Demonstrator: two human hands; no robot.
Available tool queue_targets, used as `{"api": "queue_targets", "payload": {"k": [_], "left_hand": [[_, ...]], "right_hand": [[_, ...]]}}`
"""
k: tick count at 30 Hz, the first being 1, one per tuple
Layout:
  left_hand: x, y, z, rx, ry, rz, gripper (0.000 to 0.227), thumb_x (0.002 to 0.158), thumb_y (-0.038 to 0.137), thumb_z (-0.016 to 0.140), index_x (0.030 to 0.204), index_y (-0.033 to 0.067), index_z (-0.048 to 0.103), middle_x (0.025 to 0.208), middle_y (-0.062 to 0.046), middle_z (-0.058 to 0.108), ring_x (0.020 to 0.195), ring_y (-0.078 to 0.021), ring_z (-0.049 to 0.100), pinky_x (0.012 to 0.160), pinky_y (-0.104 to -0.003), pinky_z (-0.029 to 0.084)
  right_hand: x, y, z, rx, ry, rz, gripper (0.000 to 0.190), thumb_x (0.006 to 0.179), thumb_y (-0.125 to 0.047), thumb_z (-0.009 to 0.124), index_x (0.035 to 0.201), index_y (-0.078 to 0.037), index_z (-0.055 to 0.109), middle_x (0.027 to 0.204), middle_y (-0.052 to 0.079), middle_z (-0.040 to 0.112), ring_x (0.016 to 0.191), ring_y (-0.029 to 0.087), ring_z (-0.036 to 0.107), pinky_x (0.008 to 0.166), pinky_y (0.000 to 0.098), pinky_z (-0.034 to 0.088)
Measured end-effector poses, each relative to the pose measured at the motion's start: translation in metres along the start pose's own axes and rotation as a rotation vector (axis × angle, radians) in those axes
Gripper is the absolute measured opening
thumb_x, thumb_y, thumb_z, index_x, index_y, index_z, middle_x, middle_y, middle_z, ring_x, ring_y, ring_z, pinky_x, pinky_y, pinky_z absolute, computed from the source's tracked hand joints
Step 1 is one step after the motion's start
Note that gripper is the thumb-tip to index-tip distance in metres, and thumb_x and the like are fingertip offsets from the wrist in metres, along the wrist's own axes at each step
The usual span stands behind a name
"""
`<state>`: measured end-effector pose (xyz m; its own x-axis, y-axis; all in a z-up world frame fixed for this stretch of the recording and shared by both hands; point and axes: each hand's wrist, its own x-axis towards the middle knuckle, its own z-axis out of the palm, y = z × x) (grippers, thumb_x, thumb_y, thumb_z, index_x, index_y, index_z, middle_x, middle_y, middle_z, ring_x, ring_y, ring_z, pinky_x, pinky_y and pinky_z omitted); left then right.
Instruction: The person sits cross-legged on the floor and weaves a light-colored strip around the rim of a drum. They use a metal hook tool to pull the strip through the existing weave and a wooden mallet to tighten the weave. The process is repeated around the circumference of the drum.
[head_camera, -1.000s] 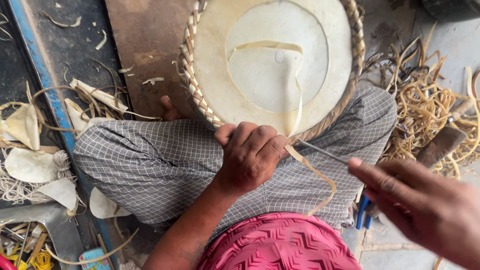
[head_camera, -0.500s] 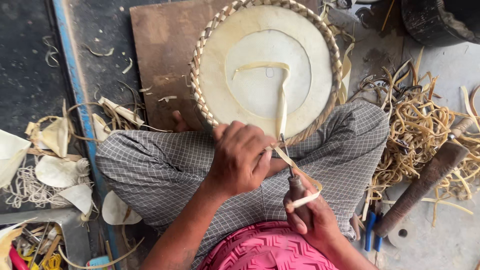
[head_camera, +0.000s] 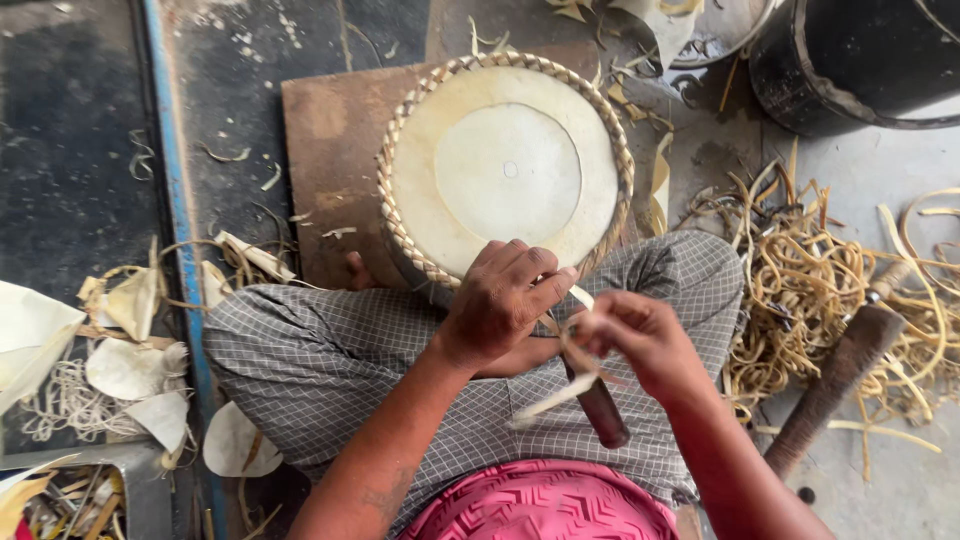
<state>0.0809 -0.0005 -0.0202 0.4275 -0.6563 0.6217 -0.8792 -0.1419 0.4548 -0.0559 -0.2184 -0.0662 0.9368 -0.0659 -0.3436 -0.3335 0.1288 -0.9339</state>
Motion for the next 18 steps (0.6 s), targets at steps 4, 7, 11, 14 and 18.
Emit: {"api": "queue_targets", "payload": {"k": [4,7,11,14,18], "left_hand": [[-0.006,-0.003,0.006,0.002,0.041,-0.007,0.029,0.088,0.014,0.071,0.116,0.0077,0.073,0.104,-0.003,0.06,0.09,-0.0212,0.061,0.081,-0.039,0.048],[-0.012,-0.003,0.011,0.04,0.035,0.045,0.024,0.093,0.015,0.072,0.116,0.0081,0.071,0.108,-0.003,0.06,0.094,-0.0207,0.063,0.085,-0.038,0.05],[-0.014,-0.007,0.01,-0.028,0.065,0.034,0.027,0.089,0.013,0.072,0.115,0.006,0.071,0.105,-0.005,0.06,0.09,-0.0222,0.063,0.081,-0.039,0.049],[-0.013,-0.005,0.01,-0.046,0.115,-0.032,0.025,0.09,0.01,0.072,0.114,0.0063,0.071,0.104,-0.005,0.059,0.09,-0.0231,0.062,0.081,-0.04,0.051],[-0.014,-0.002,0.015,-0.024,0.159,-0.144,0.026,0.089,0.003,0.071,0.114,0.0048,0.071,0.101,-0.005,0.059,0.088,-0.0233,0.062,0.078,-0.04,0.052]], "right_hand": [[-0.005,-0.02,0.021,-0.039,-0.003,-0.031,0.022,0.093,-0.018,0.066,0.111,-0.006,0.066,0.107,0.004,0.073,0.099,0.01,0.069,0.091,0.0286,0.056],[-0.01,-0.014,0.016,0.243,-0.162,-0.146,0.014,0.096,-0.01,0.073,0.1,-0.005,0.06,0.116,0.011,0.071,0.092,0.015,0.068,0.079,0.0334,0.058],[-0.006,-0.004,0.016,0.476,-0.153,-0.233,0.015,0.098,-0.003,0.075,0.105,-0.005,0.061,0.105,0.012,0.068,0.095,0.018,0.068,0.083,0.0353,0.056],[-0.007,-0.008,0.016,0.435,-0.077,-0.128,0.017,0.096,-0.006,0.073,0.11,-0.003,0.065,0.096,0.009,0.064,0.09,0.019,0.065,0.081,0.0369,0.055],[-0.032,-0.021,-0.002,-0.115,0.148,0.254,0.02,0.093,-0.015,0.064,0.103,-0.001,0.074,0.091,0.012,0.071,0.088,0.022,0.067,0.08,0.0383,0.055]]}}
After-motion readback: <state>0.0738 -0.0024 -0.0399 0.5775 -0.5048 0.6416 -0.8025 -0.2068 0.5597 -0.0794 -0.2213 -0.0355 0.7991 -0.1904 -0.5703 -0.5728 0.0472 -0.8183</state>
